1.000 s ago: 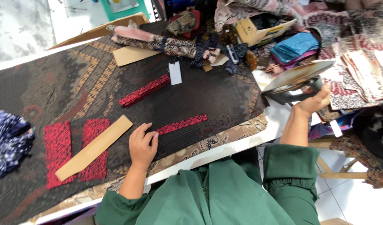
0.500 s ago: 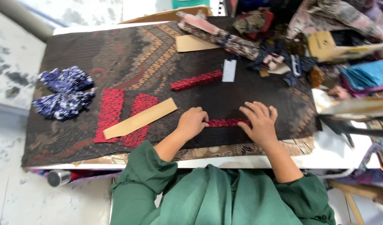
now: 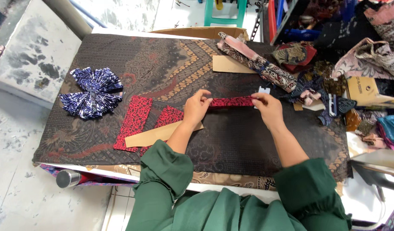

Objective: The person irons several small rectangular pieces of patterned fabric on a work table. They place a cardboard template over each piece, press with an iron, then remove the template and fold the fabric. The process repeats for multiple pieces.

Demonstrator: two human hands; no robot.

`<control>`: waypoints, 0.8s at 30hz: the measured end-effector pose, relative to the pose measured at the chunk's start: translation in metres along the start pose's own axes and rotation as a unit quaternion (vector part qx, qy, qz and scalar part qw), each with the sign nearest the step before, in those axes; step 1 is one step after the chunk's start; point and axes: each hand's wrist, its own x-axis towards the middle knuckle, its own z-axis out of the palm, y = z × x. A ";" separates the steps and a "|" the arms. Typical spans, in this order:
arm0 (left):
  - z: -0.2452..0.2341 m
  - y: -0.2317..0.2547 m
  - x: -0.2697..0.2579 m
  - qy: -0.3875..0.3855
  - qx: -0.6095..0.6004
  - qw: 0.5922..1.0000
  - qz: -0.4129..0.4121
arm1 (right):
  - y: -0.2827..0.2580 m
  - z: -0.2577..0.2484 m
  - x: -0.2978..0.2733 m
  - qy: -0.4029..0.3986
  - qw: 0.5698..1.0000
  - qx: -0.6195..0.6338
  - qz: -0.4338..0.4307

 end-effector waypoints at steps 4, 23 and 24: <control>0.003 -0.011 0.007 0.032 0.068 0.997 -0.006 | -0.005 0.014 0.027 -0.014 0.987 -0.143 0.073; 0.040 -0.025 -0.021 -0.126 0.295 0.913 0.251 | 0.012 0.063 -0.022 -0.088 0.822 -0.505 -0.250; 0.041 -0.026 -0.022 -0.124 0.290 0.915 0.250 | 0.016 0.063 -0.022 -0.088 0.821 -0.508 -0.246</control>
